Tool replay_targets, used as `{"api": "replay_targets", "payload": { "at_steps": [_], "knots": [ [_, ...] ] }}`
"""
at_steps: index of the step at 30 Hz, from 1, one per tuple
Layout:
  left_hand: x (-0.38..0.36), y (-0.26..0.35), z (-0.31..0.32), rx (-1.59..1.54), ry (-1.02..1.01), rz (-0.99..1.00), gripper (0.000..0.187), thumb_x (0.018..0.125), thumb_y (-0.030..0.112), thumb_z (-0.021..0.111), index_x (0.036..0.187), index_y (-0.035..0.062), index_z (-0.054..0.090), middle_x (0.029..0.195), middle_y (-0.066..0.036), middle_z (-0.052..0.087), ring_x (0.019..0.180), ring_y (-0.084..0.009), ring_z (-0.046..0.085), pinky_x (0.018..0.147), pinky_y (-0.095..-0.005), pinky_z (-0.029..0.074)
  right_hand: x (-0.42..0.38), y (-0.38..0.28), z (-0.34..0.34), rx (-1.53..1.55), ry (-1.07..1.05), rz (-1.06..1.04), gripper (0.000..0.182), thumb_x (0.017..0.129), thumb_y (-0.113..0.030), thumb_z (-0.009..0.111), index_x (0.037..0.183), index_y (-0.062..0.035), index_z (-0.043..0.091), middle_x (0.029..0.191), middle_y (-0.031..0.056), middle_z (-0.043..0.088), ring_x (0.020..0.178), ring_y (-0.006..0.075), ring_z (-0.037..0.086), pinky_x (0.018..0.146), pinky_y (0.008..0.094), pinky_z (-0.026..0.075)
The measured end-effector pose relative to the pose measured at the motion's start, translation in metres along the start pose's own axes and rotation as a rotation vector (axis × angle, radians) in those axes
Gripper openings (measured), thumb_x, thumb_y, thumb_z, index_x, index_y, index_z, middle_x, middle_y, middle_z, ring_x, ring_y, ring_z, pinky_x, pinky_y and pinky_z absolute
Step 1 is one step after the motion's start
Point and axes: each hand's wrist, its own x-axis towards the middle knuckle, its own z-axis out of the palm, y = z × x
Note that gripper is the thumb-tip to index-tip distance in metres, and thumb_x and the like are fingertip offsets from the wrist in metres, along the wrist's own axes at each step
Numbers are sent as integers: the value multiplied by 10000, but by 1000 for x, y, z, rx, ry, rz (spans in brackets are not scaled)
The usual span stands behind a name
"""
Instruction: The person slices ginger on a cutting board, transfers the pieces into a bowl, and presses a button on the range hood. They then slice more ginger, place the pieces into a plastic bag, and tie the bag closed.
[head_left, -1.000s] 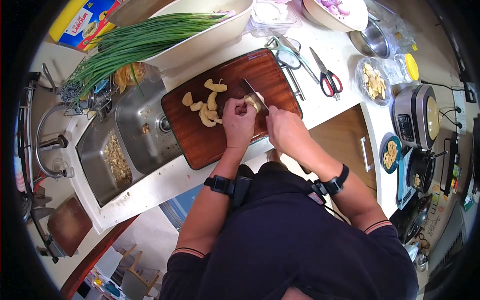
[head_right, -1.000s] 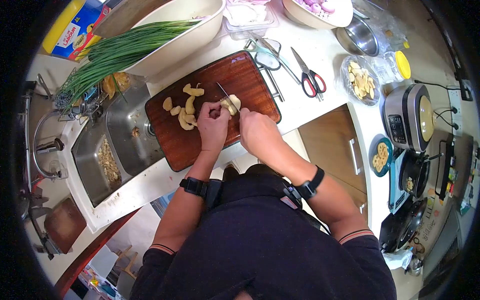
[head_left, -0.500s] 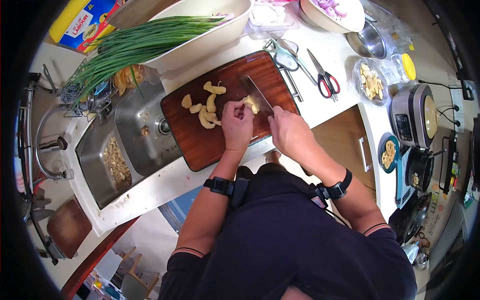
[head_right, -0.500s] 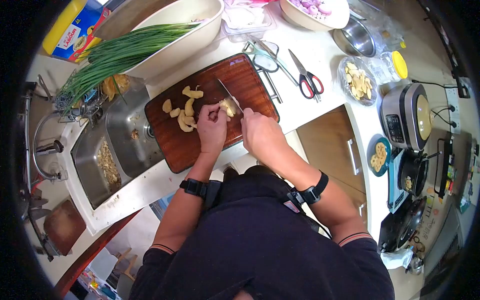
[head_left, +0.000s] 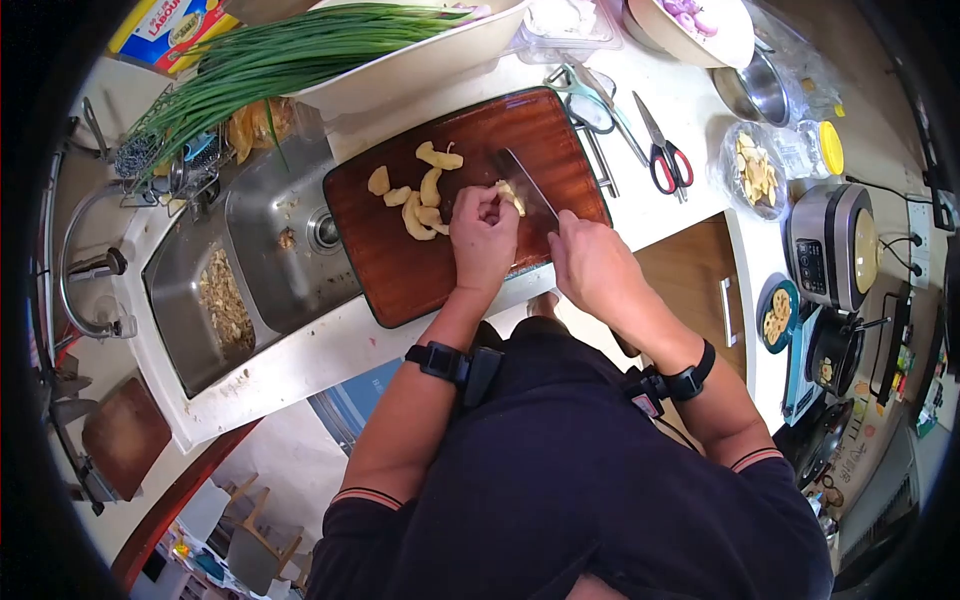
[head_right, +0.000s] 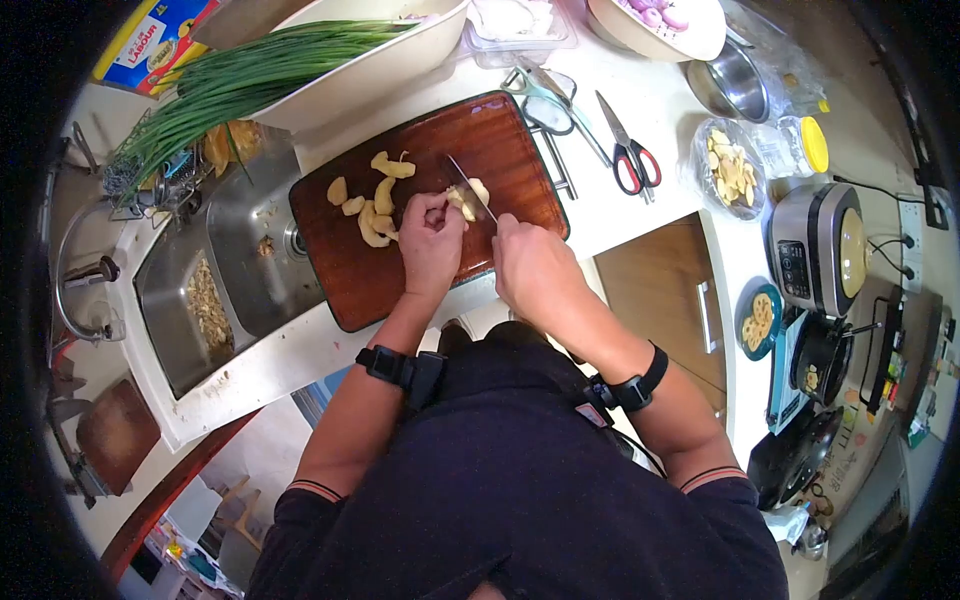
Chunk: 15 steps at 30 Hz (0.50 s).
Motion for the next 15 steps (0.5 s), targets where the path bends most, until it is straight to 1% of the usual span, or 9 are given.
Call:
{"api": "replay_targets", "payload": {
  "at_steps": [2,5,8,10,12,14,15],
  "knots": [
    [-1,3,0,-6,1,-5,108,865,-5,671,953,-12,609,929,-76,587,714,-112,623,617,-237,512,8,2,10,-16,21,-44,175,963,-114,523,907,50,547,731,276,652,705,462,656,663,526,534],
    [-2,3,-1,13,-2,15,108,866,-2,677,953,-10,612,934,-77,590,721,-117,628,620,-239,517,25,8,33,6,40,-27,175,957,-111,522,904,54,545,729,280,649,706,465,654,662,529,531],
    [-1,4,0,12,1,29,109,869,3,682,954,-6,615,906,-69,593,705,-122,631,620,-243,521,22,6,29,48,51,10,198,960,-138,547,890,46,531,759,304,637,728,486,641,666,543,516],
    [-1,6,0,-6,3,-9,100,869,10,679,947,-3,618,887,-70,604,692,-125,639,618,-251,526,22,9,30,50,61,-3,199,961,-140,545,898,49,535,762,304,639,732,486,643,670,543,518],
    [0,7,0,29,5,-1,99,868,13,678,946,-2,619,887,-74,610,686,-127,643,613,-254,526,22,9,30,62,72,-15,202,963,-142,544,906,52,538,765,304,642,735,487,645,674,543,521],
    [0,7,0,59,6,7,98,866,16,677,944,-1,620,888,-79,615,680,-129,647,608,-257,525,22,9,28,23,41,-10,194,972,-130,515,909,52,541,746,285,651,727,458,660,671,533,527],
    [0,7,0,52,2,4,100,862,17,676,941,-1,619,890,-82,617,677,-129,650,605,-257,524,23,9,25,23,49,-10,194,972,-130,515,909,52,541,746,285,651,727,458,660,671,533,527]
  ]
}}
